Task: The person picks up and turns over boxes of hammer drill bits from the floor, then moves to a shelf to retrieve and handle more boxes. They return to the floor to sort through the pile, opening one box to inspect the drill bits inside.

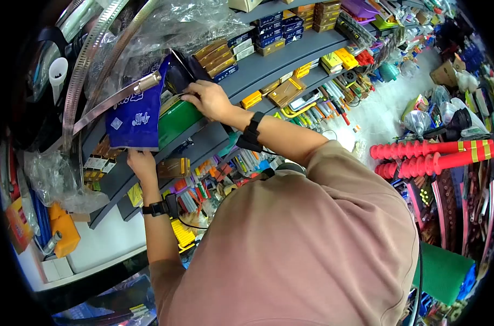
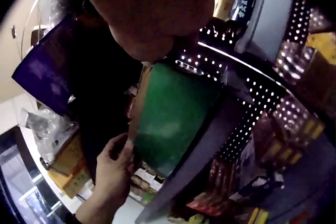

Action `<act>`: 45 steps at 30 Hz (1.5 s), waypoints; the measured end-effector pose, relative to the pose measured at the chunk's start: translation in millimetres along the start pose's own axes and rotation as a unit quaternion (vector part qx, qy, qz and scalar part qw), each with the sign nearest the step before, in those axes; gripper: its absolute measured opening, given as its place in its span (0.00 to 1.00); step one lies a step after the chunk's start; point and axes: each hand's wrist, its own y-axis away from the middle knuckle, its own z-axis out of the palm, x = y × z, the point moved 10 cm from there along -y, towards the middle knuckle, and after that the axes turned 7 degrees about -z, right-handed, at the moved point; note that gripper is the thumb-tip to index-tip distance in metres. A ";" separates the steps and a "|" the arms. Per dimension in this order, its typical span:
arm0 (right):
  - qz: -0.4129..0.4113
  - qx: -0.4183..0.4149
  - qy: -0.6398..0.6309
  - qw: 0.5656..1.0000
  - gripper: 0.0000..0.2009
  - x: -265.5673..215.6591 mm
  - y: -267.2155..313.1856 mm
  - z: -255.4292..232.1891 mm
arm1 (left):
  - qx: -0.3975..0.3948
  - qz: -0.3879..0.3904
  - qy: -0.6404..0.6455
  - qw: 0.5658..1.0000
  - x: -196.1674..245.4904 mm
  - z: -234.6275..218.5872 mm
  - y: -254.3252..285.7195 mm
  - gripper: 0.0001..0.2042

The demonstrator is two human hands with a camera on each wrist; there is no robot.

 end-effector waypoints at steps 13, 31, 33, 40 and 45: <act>-0.111 -0.128 0.060 0.984 0.18 -4.6 14.0 15.7 | 0.043 -0.066 0.068 0.995 -3.8 5.1 8.9 0.17; -0.062 -0.135 0.048 0.988 0.18 2.4 16.8 22.8 | -0.015 0.052 -0.040 0.998 -5.1 -9.7 -40.2 0.21; -0.047 -0.137 0.029 0.989 0.21 9.7 17.4 26.8 | 0.019 0.094 0.049 0.994 30.0 -24.2 -44.2 0.20; -0.026 -0.150 0.019 0.988 0.25 8.4 16.1 23.3 | -0.042 0.006 0.031 0.999 38.4 -20.4 -63.7 0.19; -0.021 -0.157 0.021 0.987 0.24 8.2 17.9 23.1 | -0.179 -0.149 -0.044 0.972 -22.8 4.9 -19.6 0.18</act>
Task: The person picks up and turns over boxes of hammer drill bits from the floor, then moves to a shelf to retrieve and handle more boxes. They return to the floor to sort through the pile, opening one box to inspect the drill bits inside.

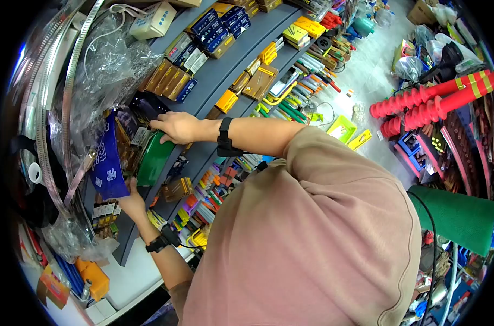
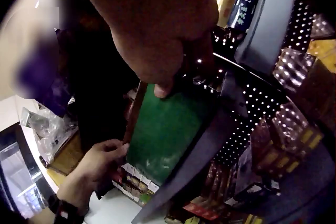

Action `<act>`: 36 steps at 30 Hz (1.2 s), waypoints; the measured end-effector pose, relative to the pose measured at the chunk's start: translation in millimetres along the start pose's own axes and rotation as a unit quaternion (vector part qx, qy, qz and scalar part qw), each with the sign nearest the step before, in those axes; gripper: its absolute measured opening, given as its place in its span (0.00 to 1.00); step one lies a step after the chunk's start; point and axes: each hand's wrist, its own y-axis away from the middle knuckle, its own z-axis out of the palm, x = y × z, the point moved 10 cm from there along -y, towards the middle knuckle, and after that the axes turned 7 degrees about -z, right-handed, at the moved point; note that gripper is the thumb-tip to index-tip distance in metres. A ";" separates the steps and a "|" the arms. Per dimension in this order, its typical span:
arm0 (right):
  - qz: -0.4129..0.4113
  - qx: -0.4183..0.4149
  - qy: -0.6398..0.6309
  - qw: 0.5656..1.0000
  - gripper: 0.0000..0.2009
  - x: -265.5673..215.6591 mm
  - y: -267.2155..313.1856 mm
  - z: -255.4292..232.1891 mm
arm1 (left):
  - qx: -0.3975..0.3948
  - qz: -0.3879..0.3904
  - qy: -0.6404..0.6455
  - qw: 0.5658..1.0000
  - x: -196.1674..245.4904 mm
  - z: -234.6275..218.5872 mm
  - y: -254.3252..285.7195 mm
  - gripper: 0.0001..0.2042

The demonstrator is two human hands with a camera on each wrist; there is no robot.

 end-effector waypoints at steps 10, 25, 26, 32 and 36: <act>0.030 0.013 -0.131 0.991 0.19 0.3 13.9 5.4 | 0.092 0.105 0.149 0.979 -4.8 29.8 48.3 0.21; 0.115 0.135 -0.244 0.953 0.25 -13.9 136.3 -250.2 | -0.063 0.121 0.395 0.909 191.7 112.1 166.2 0.23; 0.071 0.149 -0.196 0.967 0.25 -17.9 146.5 -272.2 | -0.065 0.119 0.390 0.911 206.9 125.0 170.2 0.23; 0.114 0.257 -0.320 0.905 0.26 13.2 230.3 -364.2 | -0.320 0.164 0.453 0.816 326.5 235.5 214.5 0.41; 0.090 0.255 -0.236 0.933 0.25 27.7 282.3 -429.9 | -0.392 0.171 0.344 0.836 360.9 306.1 247.4 0.25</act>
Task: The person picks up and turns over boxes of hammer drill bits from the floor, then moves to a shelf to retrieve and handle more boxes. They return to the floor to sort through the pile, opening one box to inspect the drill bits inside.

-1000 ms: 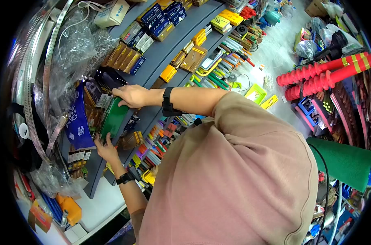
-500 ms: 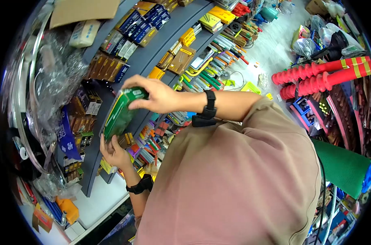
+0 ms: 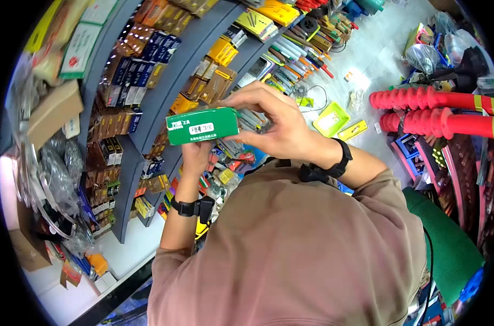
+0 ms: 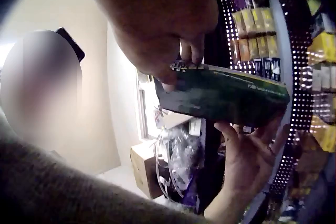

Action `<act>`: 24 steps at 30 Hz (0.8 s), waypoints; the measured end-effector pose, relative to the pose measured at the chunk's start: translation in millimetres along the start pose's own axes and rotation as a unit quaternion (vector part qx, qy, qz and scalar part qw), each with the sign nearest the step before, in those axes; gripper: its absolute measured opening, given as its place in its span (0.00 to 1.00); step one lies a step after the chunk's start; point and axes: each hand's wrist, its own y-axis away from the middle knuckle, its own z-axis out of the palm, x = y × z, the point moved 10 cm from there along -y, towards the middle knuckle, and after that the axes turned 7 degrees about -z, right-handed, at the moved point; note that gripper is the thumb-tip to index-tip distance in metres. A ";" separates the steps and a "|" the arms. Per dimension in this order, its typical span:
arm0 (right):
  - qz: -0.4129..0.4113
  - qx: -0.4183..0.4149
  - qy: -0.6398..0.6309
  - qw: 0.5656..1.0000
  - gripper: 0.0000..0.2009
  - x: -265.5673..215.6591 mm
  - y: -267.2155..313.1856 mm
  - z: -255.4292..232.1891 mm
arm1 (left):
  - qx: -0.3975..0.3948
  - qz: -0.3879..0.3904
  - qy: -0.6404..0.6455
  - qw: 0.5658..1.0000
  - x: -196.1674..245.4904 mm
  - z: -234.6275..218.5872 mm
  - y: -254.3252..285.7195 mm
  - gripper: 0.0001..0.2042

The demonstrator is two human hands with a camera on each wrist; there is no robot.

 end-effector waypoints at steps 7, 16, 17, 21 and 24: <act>0.071 0.086 -0.008 0.994 0.24 34.0 39.6 -113.6 | -0.096 -0.070 0.116 0.986 33.6 126.9 -52.4 0.33; 0.135 0.142 0.014 0.980 0.22 60.3 85.0 -176.6 | -0.101 -0.236 0.095 0.962 -9.4 182.7 -86.1 0.26; 0.125 0.128 0.051 0.983 0.22 61.4 88.0 -180.0 | -0.107 -0.255 0.105 0.955 -16.5 186.0 -88.2 0.26; 0.148 0.130 0.065 0.978 0.23 75.3 100.4 -195.9 | -0.059 -0.204 0.056 0.976 -21.9 186.2 -98.3 0.28; 0.155 0.107 0.062 0.980 0.22 82.8 101.7 -204.0 | -0.056 -0.208 0.092 0.972 -24.3 193.9 -99.7 0.29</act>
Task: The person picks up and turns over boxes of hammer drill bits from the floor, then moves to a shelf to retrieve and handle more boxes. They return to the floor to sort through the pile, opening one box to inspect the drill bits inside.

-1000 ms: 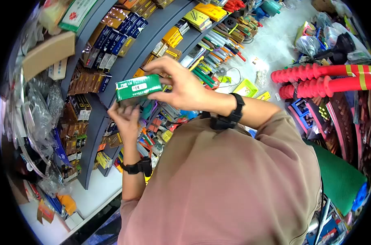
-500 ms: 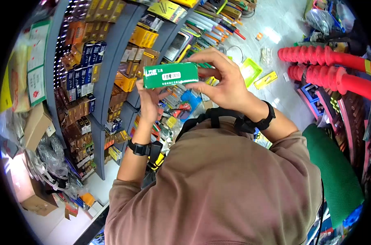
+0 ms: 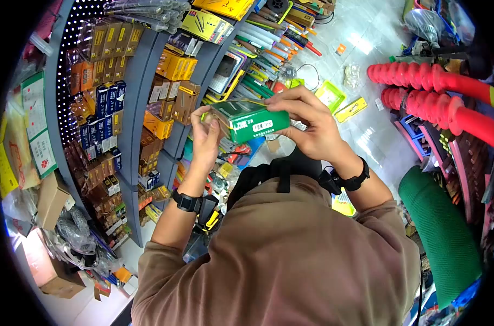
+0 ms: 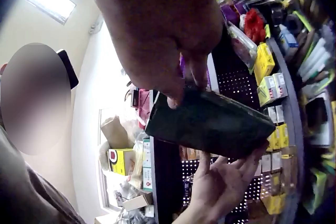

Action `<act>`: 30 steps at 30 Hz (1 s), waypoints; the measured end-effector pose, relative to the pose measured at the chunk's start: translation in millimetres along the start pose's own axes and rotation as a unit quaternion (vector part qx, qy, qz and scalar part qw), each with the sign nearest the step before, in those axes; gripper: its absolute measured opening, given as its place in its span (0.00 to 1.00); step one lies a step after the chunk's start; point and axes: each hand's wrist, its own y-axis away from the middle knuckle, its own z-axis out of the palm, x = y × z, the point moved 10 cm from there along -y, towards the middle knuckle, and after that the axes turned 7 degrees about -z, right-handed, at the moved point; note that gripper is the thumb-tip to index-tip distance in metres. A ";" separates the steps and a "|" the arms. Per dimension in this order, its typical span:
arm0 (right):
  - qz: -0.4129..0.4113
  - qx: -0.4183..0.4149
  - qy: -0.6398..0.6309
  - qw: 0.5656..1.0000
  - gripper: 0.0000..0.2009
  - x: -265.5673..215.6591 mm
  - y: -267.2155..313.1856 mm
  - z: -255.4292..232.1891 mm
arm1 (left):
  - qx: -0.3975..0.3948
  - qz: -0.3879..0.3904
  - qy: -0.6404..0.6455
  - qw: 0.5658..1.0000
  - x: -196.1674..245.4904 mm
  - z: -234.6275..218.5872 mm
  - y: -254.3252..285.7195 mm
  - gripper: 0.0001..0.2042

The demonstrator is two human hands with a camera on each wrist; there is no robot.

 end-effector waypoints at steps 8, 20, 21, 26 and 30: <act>0.035 -0.052 -0.006 0.998 0.24 18.1 -16.2 -10.2 | -0.048 -0.009 -0.001 0.999 -15.9 26.6 4.8 0.37; 0.191 -0.052 -0.012 0.980 0.29 107.1 20.9 0.9 | 0.046 -0.123 -0.003 0.991 -69.8 6.0 13.6 0.22; 0.190 -0.052 -0.014 0.980 0.29 108.3 20.8 1.4 | 0.072 -0.129 -0.004 0.989 -74.9 0.4 14.5 0.20; 0.197 -0.119 -0.014 0.973 0.46 113.4 27.9 20.7 | 0.089 -0.139 0.010 0.986 -86.4 -7.4 15.0 0.23; 0.216 -0.092 -0.074 0.969 0.50 122.8 30.4 33.3 | 0.092 -0.099 -0.018 0.991 -74.0 -10.8 11.5 0.25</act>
